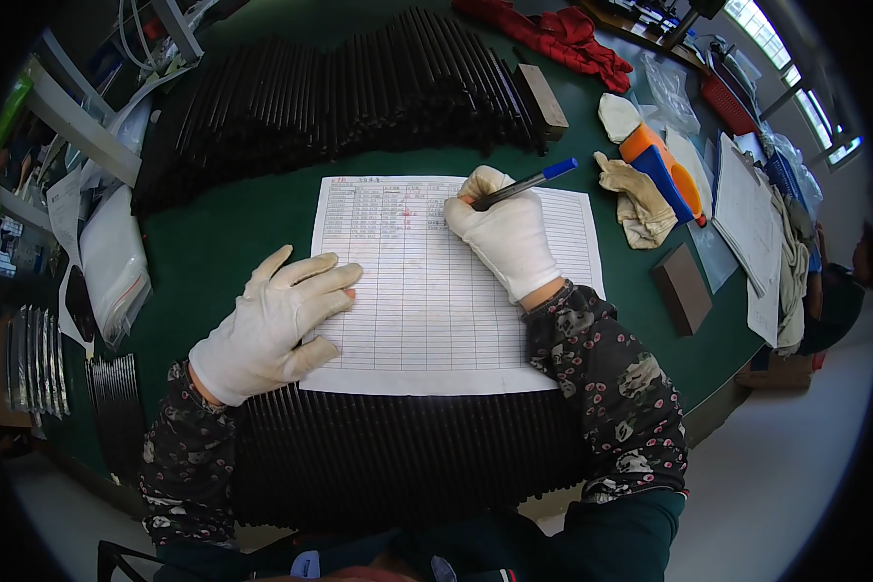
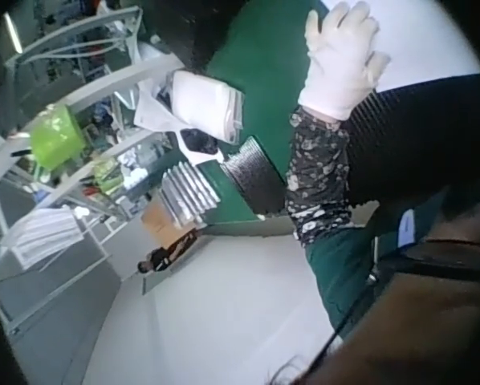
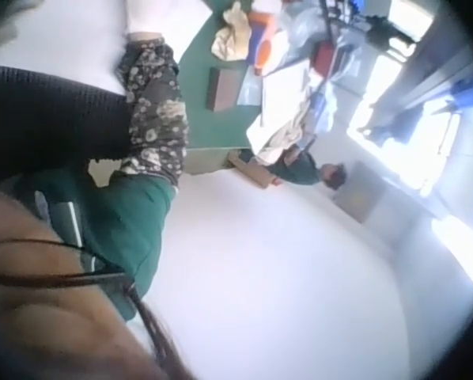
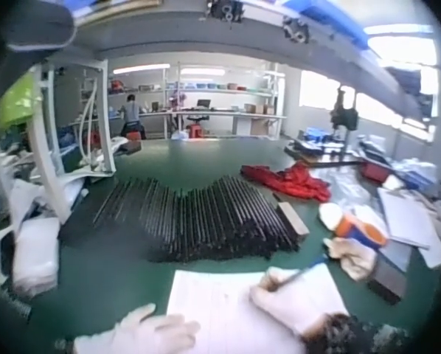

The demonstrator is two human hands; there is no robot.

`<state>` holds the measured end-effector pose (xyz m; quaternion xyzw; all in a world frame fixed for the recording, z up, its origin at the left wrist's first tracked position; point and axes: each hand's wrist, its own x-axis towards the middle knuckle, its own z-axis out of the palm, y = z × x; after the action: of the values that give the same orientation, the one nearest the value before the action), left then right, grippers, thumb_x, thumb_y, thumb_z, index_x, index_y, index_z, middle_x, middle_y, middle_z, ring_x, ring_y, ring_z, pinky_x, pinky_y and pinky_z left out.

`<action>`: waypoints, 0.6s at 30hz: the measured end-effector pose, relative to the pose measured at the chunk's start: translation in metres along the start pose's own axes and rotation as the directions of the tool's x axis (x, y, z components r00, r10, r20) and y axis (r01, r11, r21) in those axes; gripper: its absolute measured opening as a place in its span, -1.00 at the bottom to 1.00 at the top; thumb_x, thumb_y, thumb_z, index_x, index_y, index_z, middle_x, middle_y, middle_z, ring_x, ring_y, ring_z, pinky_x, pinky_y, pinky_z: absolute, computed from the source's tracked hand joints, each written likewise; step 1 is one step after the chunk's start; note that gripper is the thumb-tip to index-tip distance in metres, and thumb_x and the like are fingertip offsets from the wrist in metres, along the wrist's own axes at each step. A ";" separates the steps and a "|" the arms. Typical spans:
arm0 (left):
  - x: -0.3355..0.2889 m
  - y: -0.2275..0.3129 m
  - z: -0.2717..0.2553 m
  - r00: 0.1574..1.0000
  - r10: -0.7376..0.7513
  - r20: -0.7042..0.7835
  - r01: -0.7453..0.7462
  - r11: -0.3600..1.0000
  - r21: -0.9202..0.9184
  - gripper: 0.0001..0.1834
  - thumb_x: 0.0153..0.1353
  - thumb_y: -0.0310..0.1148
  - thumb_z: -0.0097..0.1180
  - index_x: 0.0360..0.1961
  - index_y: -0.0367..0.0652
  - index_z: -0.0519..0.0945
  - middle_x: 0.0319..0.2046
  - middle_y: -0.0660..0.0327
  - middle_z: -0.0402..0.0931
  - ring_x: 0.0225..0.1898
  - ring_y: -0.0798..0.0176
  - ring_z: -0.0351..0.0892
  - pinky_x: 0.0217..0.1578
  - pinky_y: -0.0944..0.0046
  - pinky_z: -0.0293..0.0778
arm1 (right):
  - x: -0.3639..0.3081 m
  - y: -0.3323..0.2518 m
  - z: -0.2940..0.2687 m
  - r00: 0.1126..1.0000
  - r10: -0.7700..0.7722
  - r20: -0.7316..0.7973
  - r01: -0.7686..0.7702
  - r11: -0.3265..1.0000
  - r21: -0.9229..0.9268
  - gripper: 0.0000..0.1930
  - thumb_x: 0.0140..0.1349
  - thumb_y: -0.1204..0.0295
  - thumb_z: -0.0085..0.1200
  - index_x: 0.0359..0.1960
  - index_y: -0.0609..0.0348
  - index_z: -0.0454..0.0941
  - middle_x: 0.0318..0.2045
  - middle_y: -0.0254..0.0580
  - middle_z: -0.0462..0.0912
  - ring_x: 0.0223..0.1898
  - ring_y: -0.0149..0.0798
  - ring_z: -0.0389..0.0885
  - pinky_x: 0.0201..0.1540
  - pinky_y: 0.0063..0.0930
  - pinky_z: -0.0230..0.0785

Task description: The person is checking a collection of black components on a workbench and filling out a production record sheet using a pen.

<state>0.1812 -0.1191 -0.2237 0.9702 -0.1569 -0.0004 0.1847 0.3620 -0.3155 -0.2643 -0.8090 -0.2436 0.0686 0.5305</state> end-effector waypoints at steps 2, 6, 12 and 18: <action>-0.001 0.000 0.000 1.000 -0.005 0.004 0.005 1.000 0.000 -0.55 -0.01 -0.32 0.24 -0.06 -0.19 0.50 0.14 0.13 0.40 0.25 0.05 0.26 0.29 -0.20 -0.02 | 0.000 0.000 0.000 1.000 0.002 0.004 -0.002 1.000 -0.001 -0.87 0.05 0.49 0.16 -0.53 0.26 0.46 -0.64 -0.28 0.48 -0.56 -0.48 0.39 -0.42 -0.59 0.34; 0.000 0.001 0.000 1.000 -0.004 0.000 0.004 1.000 -0.003 -0.56 -0.01 -0.31 0.25 -0.06 -0.19 0.51 0.15 0.13 0.40 0.25 0.05 0.26 0.29 -0.20 -0.02 | 0.000 0.002 -0.001 1.000 0.004 0.006 -0.004 1.000 0.002 -0.87 0.04 0.50 0.16 -0.53 0.26 0.46 -0.64 -0.28 0.48 -0.56 -0.47 0.39 -0.43 -0.58 0.34; -0.001 -0.001 0.002 1.000 0.005 -0.016 -0.004 0.999 0.047 -0.62 0.07 -0.24 0.19 -0.08 -0.15 0.53 0.14 0.21 0.38 0.23 0.13 0.28 0.26 -0.18 0.05 | -0.001 0.000 -0.001 0.999 0.028 0.027 -0.028 1.000 0.000 -0.87 0.03 0.50 0.16 -0.54 0.26 0.45 -0.64 -0.28 0.48 -0.56 -0.47 0.37 -0.43 -0.57 0.33; -0.002 -0.001 0.002 0.999 0.016 -0.030 -0.015 0.999 0.047 -0.61 0.06 -0.24 0.20 -0.08 -0.15 0.52 0.14 0.22 0.38 0.24 0.14 0.27 0.27 -0.18 0.03 | -0.001 -0.001 -0.002 1.000 0.000 0.011 0.000 1.000 0.004 -0.86 0.03 0.50 0.14 -0.55 0.26 0.43 -0.65 -0.27 0.45 -0.57 -0.46 0.35 -0.43 -0.57 0.33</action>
<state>0.1799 -0.1181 -0.2262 0.9729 -0.1615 0.0197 0.1642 0.3618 -0.3173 -0.2626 -0.8074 -0.2464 0.0737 0.5310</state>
